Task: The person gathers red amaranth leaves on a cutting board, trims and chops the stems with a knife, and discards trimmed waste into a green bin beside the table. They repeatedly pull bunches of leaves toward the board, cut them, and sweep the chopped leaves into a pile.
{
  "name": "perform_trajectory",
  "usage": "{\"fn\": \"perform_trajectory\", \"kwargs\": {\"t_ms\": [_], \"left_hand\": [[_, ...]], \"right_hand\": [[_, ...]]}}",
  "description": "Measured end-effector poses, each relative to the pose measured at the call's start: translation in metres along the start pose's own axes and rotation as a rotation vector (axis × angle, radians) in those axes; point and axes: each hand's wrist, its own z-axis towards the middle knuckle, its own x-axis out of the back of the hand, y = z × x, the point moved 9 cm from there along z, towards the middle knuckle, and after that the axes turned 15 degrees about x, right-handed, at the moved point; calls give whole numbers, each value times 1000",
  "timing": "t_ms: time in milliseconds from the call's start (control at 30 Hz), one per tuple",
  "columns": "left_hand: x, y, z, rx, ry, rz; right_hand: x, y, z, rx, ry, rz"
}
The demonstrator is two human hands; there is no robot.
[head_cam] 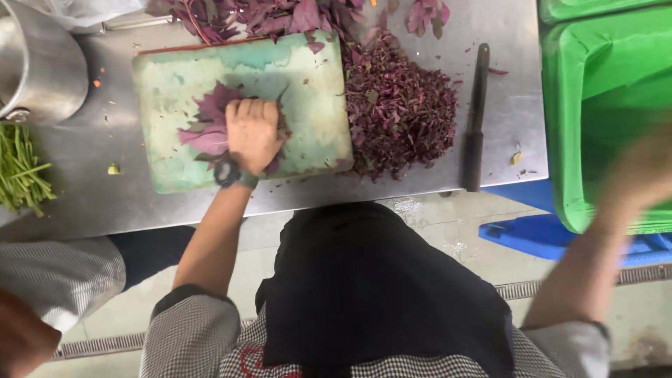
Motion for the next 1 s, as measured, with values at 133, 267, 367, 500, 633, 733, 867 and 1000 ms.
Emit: {"fn": "perform_trajectory", "kwargs": {"t_ms": [133, 267, 367, 500, 633, 733, 867, 1000], "left_hand": [[-28, 26, -1, 19, 27, -7], [-34, 33, 1, 95, 55, -92], [-34, 40, 3, 110, 67, -117], [-29, 47, 4, 75, 97, -104], [-34, 44, 13, 20, 43, -124], [-45, 40, 22, 38, -57, -152], [-49, 42, 27, 143, -150, -173], [-38, 54, 18, 88, -103, -207]], "right_hand": [[42, 85, -60, -182, 129, 56], [57, 42, -33, -350, 260, 123], [15, -59, 9, -329, 239, 216], [3, -140, 59, -314, 27, 170], [-39, -114, 19, -389, 25, 309], [-20, -123, 27, -544, 48, 583], [30, -190, 60, -973, 188, 1006], [50, -289, 125, -795, 102, 1166]]}}
